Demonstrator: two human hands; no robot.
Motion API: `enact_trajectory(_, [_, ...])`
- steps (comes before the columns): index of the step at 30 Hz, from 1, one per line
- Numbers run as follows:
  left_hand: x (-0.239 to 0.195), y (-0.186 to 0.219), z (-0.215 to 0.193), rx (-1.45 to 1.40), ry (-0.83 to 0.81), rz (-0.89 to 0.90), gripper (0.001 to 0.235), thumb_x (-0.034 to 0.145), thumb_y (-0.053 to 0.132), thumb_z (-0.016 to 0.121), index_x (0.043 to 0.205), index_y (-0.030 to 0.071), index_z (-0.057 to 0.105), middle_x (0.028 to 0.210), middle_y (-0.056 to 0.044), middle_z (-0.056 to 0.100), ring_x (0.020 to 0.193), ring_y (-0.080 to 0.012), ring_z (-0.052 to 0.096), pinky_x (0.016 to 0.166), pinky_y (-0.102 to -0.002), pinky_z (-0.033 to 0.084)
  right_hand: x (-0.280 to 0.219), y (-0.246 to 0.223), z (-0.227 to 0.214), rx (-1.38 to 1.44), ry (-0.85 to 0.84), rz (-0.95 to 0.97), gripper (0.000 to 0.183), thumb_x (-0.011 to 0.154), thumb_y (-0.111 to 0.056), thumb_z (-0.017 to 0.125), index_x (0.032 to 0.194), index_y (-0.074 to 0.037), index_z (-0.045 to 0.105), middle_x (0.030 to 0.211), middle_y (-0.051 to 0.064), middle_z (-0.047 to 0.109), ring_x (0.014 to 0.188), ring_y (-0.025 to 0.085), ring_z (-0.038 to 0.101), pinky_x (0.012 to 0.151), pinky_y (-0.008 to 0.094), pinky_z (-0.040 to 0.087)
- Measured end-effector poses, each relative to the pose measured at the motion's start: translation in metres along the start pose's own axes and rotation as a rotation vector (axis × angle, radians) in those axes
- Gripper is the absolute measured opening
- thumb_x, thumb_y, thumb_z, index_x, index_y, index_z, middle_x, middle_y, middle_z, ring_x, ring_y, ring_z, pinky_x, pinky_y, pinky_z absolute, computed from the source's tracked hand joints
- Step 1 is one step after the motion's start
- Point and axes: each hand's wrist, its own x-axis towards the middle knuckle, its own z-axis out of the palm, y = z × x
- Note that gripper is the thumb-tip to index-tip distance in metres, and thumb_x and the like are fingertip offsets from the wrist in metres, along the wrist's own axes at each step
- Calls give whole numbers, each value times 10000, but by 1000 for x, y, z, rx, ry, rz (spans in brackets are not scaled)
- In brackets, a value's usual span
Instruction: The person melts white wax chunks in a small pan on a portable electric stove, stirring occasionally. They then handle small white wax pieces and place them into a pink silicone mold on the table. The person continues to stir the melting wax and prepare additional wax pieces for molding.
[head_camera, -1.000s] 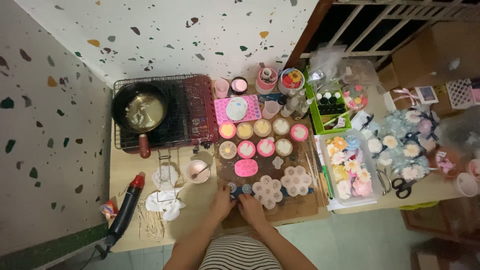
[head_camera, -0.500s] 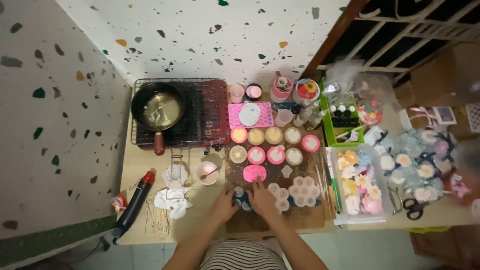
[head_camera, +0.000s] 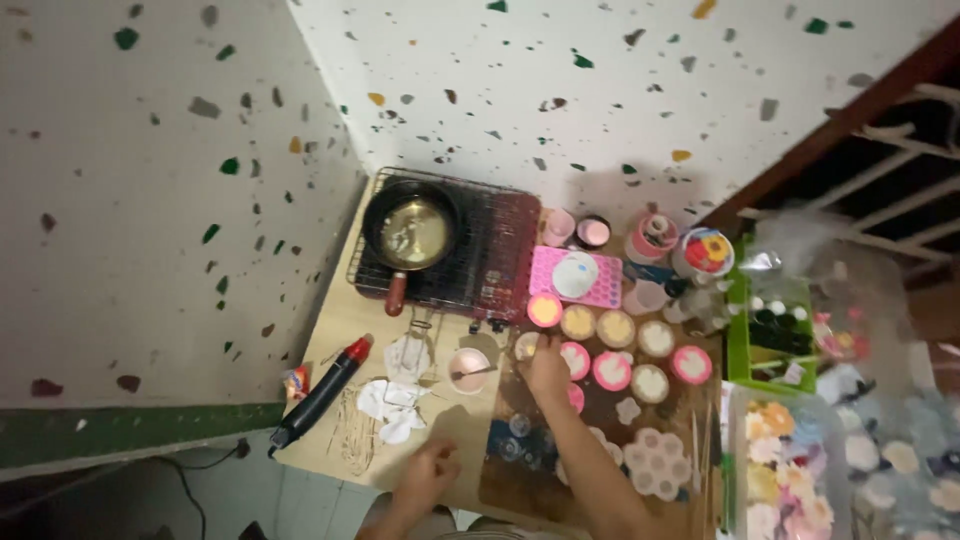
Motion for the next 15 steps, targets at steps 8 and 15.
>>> enact_trajectory(8, [-36, -7, -44, 9, 17, -350, 419, 826, 166, 774, 1215, 73, 648, 1039, -85, 735, 862, -169, 747, 760, -330, 614, -9, 19, 34, 104, 359, -165, 446, 801, -148, 796, 1228, -77, 689, 1239, 200, 625, 1020, 400, 679, 842, 454, 573])
enact_trajectory(15, [-18, 35, -73, -154, 242, -405, 246, 878, 137, 702, 1111, 67, 727, 909, -90, 798, 756, -186, 757, 694, -327, 593, -45, -18, 64, 812, -94, -70, 348, 813, -142, 810, 1148, -58, 767, 880, 53, 779, 745, 145, 656, 681, 310, 545])
